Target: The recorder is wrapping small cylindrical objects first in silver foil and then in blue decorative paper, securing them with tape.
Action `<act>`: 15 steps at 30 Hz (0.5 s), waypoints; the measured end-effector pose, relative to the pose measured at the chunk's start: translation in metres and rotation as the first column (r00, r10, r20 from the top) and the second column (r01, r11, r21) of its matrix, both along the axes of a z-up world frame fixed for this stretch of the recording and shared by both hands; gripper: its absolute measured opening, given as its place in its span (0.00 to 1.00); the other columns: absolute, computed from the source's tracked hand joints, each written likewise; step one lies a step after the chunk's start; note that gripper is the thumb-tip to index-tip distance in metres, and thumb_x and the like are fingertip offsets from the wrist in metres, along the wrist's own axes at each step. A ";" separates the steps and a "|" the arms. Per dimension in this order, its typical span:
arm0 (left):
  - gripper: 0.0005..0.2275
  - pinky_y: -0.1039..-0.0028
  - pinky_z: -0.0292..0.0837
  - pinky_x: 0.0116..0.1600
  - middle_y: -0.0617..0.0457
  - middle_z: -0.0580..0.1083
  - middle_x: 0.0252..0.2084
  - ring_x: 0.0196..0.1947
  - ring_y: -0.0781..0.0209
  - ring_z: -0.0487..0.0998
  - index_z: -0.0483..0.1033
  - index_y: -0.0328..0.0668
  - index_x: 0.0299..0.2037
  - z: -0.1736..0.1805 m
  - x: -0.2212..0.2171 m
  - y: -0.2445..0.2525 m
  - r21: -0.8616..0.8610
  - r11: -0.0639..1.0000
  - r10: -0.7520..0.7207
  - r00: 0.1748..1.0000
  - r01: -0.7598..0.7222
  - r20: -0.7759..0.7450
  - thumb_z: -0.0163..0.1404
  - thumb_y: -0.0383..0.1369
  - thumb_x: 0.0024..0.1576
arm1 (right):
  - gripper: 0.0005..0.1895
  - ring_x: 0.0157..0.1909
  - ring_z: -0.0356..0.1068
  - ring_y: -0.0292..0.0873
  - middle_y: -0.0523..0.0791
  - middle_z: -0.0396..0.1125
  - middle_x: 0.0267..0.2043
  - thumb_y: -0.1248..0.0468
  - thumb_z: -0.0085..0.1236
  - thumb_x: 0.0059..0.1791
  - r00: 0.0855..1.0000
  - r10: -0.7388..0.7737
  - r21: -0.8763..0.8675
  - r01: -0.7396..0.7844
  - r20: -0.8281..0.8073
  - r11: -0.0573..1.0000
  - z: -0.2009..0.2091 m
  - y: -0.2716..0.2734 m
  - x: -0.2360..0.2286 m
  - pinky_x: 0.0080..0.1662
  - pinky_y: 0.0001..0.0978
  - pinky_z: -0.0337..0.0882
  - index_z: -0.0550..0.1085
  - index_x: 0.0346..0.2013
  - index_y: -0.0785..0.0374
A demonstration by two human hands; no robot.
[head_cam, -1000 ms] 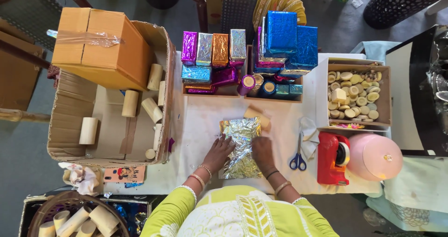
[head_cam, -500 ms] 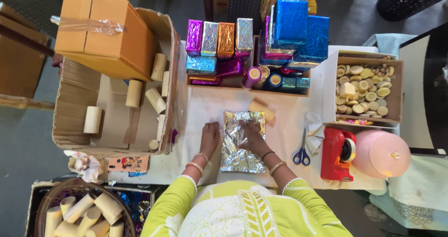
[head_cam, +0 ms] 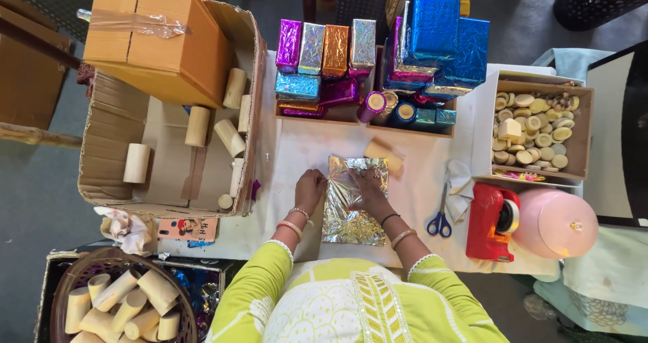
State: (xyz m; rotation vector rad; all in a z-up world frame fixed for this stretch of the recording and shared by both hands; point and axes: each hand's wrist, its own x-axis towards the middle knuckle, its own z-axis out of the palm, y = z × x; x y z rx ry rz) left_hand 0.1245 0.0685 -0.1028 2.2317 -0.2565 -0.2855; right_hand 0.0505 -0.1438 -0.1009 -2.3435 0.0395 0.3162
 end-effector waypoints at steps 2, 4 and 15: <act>0.04 0.58 0.73 0.44 0.45 0.74 0.36 0.38 0.44 0.76 0.75 0.39 0.33 0.001 -0.001 0.000 -0.005 1.000 0.007 1.000 -0.007 0.017 0.57 0.29 0.55 | 0.62 0.64 0.56 0.61 0.54 0.53 0.62 0.59 0.83 0.25 1.000 0.007 -0.036 -0.006 0.009 0.999 -0.005 0.000 0.001 0.65 0.48 0.61 0.58 0.70 0.49; 0.04 0.58 0.73 0.44 0.45 0.75 0.36 0.38 0.43 0.77 0.75 0.38 0.33 0.001 -0.001 -0.001 -0.013 1.000 0.012 0.999 -0.012 0.034 0.56 0.29 0.55 | 0.62 0.64 0.56 0.60 0.53 0.54 0.61 0.58 0.83 0.24 1.000 0.011 -0.075 -0.009 0.019 0.997 -0.008 0.000 0.002 0.65 0.49 0.60 0.59 0.69 0.49; 0.07 0.51 0.75 0.42 0.36 0.75 0.43 0.38 0.37 0.79 0.69 0.37 0.49 -0.067 0.024 0.012 0.248 0.967 0.031 0.993 -0.060 0.117 0.43 0.26 0.64 | 0.61 0.64 0.56 0.58 0.52 0.55 0.61 0.59 0.82 0.27 1.000 -0.012 -0.055 0.012 -0.011 0.998 0.008 0.003 0.002 0.66 0.47 0.60 0.58 0.70 0.47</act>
